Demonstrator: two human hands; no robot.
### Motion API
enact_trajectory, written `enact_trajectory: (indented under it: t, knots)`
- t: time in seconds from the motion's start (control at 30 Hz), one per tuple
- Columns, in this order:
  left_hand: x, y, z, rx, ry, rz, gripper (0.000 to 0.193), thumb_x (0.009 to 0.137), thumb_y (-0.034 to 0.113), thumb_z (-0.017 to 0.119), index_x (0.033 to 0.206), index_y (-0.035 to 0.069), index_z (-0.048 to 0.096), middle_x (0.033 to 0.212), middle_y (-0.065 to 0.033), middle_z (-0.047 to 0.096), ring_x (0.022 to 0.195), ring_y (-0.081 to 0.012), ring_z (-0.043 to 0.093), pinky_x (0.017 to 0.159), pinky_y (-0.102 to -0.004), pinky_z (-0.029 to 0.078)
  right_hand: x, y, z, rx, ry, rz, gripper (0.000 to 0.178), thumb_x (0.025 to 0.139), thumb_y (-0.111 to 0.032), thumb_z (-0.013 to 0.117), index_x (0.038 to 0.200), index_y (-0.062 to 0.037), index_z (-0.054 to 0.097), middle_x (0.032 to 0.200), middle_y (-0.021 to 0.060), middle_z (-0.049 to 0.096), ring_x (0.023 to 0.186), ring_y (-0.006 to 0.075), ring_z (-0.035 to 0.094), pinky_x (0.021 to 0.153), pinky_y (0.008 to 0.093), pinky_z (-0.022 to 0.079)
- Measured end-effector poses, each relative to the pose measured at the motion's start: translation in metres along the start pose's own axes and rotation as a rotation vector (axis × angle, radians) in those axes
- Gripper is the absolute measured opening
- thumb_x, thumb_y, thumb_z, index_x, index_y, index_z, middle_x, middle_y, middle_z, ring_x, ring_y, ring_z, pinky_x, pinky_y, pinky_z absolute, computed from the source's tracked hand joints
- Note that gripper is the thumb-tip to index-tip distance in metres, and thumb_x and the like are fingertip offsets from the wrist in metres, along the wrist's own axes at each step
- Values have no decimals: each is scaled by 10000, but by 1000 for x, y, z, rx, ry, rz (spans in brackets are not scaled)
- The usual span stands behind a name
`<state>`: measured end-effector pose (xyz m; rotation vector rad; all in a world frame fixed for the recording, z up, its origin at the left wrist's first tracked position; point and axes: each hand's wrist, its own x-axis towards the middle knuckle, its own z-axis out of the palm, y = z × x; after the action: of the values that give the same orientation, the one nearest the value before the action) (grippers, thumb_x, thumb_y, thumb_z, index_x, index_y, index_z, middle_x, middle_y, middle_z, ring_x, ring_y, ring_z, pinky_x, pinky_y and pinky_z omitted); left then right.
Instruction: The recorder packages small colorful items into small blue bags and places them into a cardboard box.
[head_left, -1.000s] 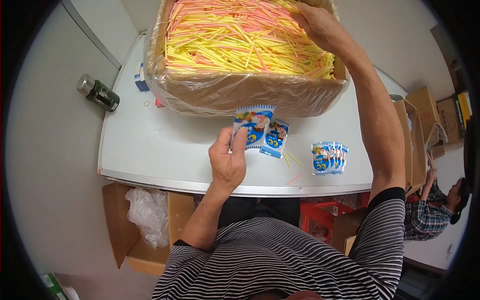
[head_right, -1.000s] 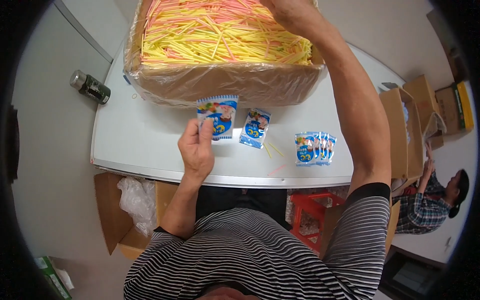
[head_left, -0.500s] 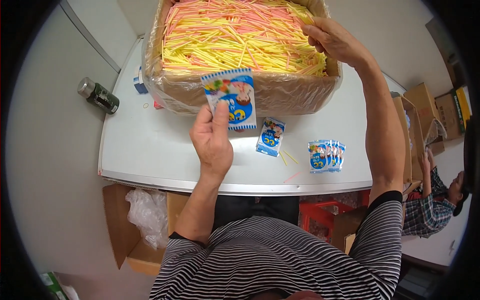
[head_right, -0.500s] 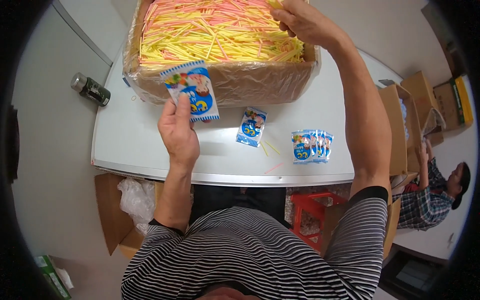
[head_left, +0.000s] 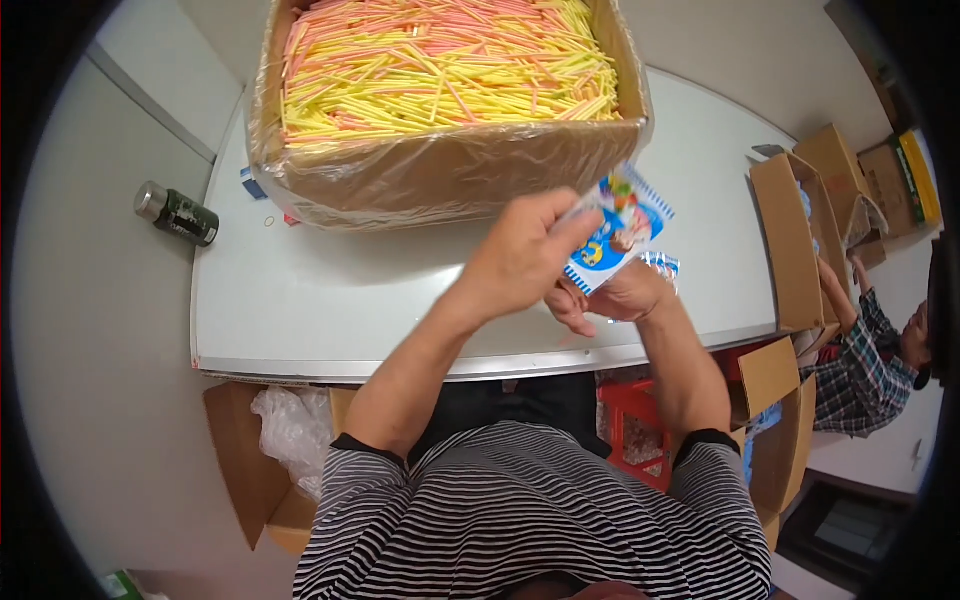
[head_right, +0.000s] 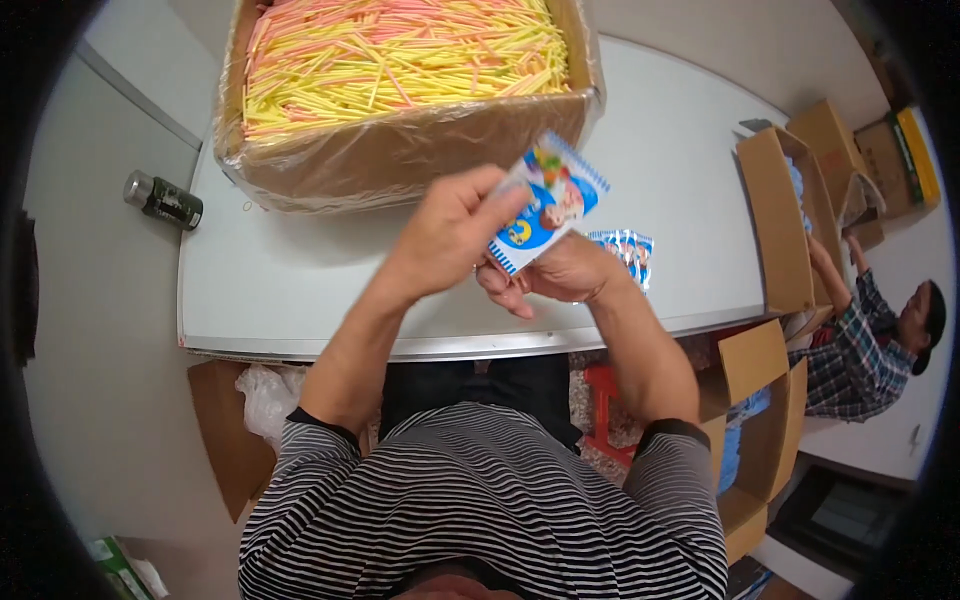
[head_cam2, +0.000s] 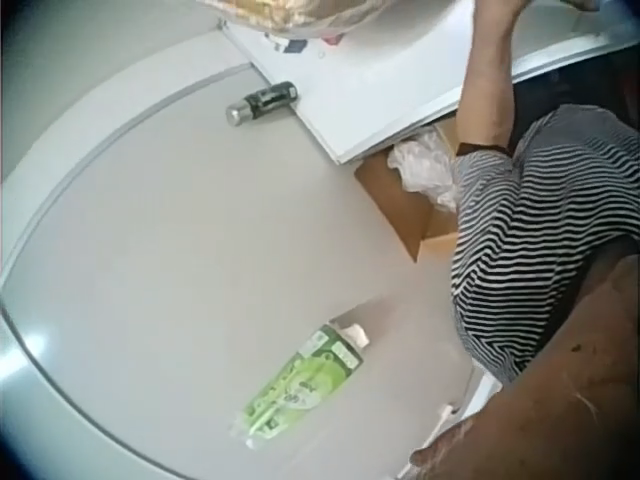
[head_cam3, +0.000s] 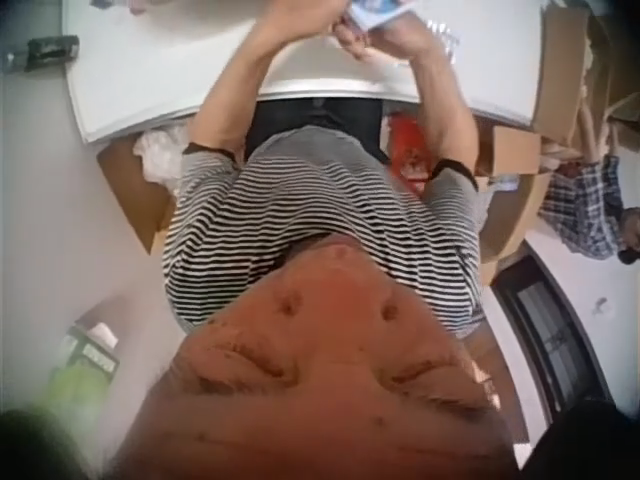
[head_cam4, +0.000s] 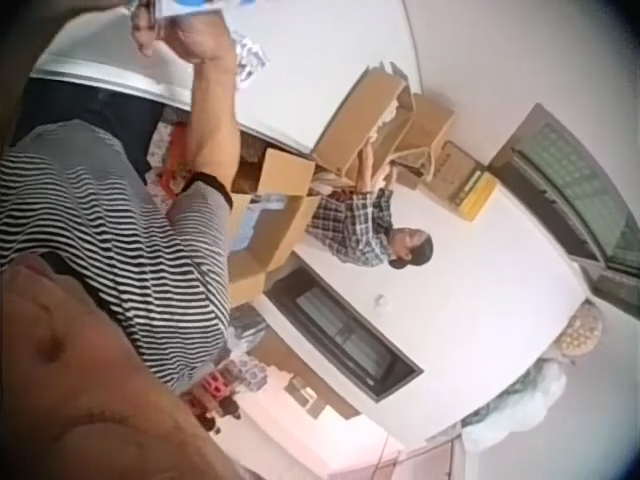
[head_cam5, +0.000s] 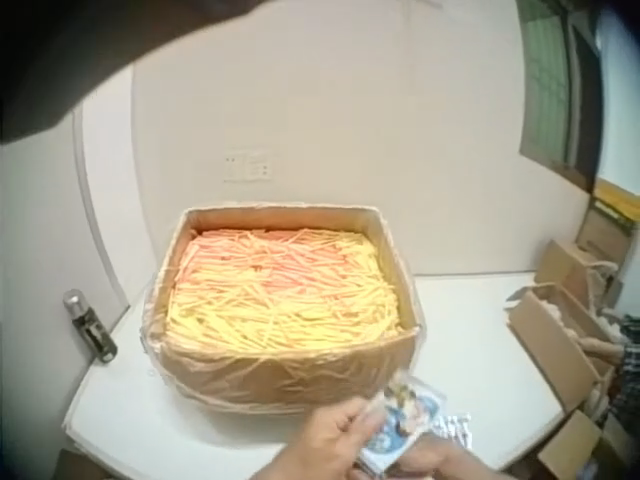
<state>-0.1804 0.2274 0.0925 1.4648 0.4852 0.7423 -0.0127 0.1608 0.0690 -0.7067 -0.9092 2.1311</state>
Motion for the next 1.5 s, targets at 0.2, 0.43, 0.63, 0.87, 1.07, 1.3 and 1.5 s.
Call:
enact_trajectory:
  t: [0.2, 0.43, 0.63, 0.87, 1.07, 1.3, 1.5]
  knots:
    - [-15, -65, 14, -7, 21, -291, 290, 991, 246, 602, 924, -33, 646, 723, -37, 611, 696, -57, 512, 606, -278, 455, -6, 57, -22, -215, 321, 40, 365, 1007, -408, 568, 1002, -45, 608, 790, 82, 632, 707, 197, 622, 646, 302, 509]
    - [-35, -82, -3, -304, 547, -106, 201, 973, 145, 673, 984, -55, 689, 860, -38, 722, 715, -30, 606, 613, -187, 464, -4, 86, -91, -710, 834, -515, 198, 1078, -193, 450, 1098, -14, 531, 984, 81, 653, 988, 140, 600, 962, 289, 450]
    - [-48, -85, -9, -475, 543, -246, 219, 952, 130, 699, 1055, -61, 671, 920, -95, 739, 776, -89, 684, 693, -219, 543, -5, 93, -84, -928, 856, -400, 197, 1076, -172, 441, 1125, 1, 521, 1066, 129, 675, 1028, 179, 631, 959, 304, 459]
    - [-45, -85, -6, -400, 532, -182, 238, 944, 126, 708, 1063, -77, 672, 947, -123, 745, 793, -99, 696, 708, -225, 557, -3, 90, -93, -609, 882, -442, 210, 1081, -215, 444, 1088, -27, 536, 1046, 103, 662, 1055, 209, 637, 991, 322, 461]
    - [-55, -99, -8, -307, 416, -264, 242, 932, 129, 720, 1057, -78, 710, 903, -94, 749, 767, -76, 679, 696, -203, 537, -6, 73, -82, 125, 621, -709, 181, 1071, -236, 468, 1086, -79, 557, 1058, 83, 668, 1132, 278, 633, 1091, 441, 420]
    - [-65, -109, 2, -61, 254, -300, 207, 950, 146, 696, 1018, -44, 742, 867, -49, 739, 766, -64, 640, 696, -218, 511, -1, 50, -47, 141, 491, -821, 182, 1074, -226, 457, 1123, -79, 554, 1069, 82, 671, 1145, 277, 629, 1129, 455, 380]
    - [-69, -110, 9, 5, 213, -298, 249, 973, 206, 665, 963, -36, 723, 731, 9, 647, 690, -41, 516, 629, -231, 440, 2, 40, -36, 126, 498, -858, 199, 1077, -231, 448, 1134, -63, 537, 1059, 97, 659, 1146, 286, 629, 1127, 454, 389]
